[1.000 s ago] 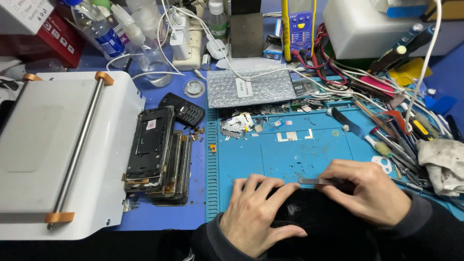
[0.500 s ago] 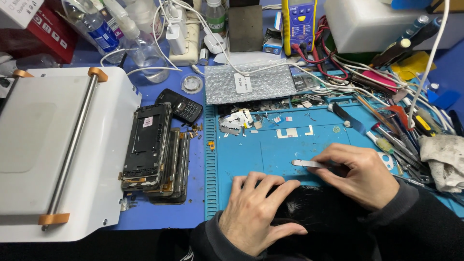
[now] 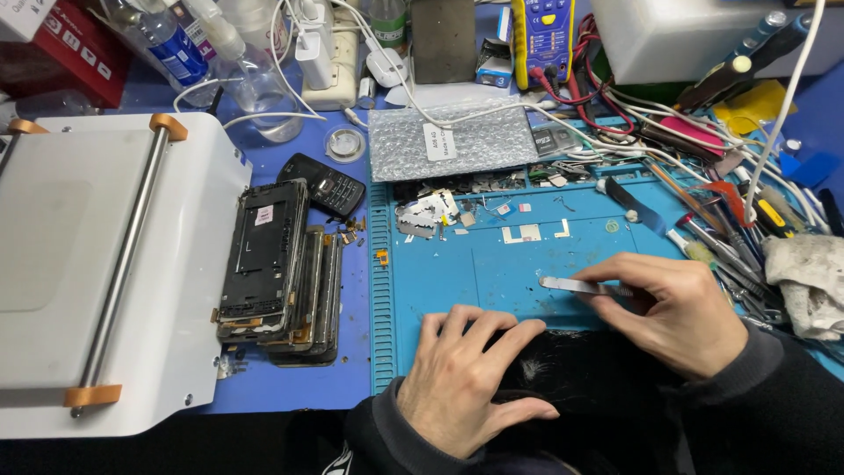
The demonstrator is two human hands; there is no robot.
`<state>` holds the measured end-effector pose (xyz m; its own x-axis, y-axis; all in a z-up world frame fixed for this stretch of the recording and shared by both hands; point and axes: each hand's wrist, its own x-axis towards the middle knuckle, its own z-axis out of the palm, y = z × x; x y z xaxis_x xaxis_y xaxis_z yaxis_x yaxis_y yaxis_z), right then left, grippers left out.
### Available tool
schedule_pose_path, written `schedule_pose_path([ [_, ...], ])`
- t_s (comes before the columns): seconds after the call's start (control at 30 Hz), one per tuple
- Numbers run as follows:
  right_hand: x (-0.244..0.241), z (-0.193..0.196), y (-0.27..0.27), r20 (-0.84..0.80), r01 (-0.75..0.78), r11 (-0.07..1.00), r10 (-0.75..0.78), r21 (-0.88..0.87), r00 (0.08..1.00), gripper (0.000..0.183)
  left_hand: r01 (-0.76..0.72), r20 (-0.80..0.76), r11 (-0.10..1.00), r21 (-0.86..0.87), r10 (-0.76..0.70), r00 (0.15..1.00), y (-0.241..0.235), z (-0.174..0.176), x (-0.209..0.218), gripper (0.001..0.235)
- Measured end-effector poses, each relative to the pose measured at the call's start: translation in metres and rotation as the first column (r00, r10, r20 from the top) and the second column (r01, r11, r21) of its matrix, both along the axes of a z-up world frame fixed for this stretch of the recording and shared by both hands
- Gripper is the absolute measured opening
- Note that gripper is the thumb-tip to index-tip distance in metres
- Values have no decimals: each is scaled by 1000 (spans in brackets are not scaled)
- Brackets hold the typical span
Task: Removing glass shards and adhesive from a damaged smartphone screen using tweezers and a pry tool.
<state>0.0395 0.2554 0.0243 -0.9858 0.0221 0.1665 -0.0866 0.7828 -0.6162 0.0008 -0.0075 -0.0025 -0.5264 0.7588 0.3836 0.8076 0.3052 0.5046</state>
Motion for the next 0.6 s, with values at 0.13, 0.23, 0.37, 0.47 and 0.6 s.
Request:
schedule_pose_path([
  [0.13,-1,-2,2,-57,-8,1000,9,29,998,24,-3,8,1000,-2,3,1000,1,-2,0,75],
  [0.23,-3,-12,4,-147,-70,997,72,23,987,24,-3,-1,1000,-4,3,1000,1,-1,0,75],
  [0.37,-5,-12,1,-164,-51,998,54,19,985,22,0,2,1000,-6,0,1000,0,-1,0,75],
  [0.47,-8,-9,-4,-47,32,999,-32,11,998,22,-4,-2,1000,-1,4,1000,1,-1,1,75],
  [0.6,-10,-11,-6,-88,-1,1000,2,6,996,22,-5,-9,1000,4,5,1000,0,-1,0,75],
])
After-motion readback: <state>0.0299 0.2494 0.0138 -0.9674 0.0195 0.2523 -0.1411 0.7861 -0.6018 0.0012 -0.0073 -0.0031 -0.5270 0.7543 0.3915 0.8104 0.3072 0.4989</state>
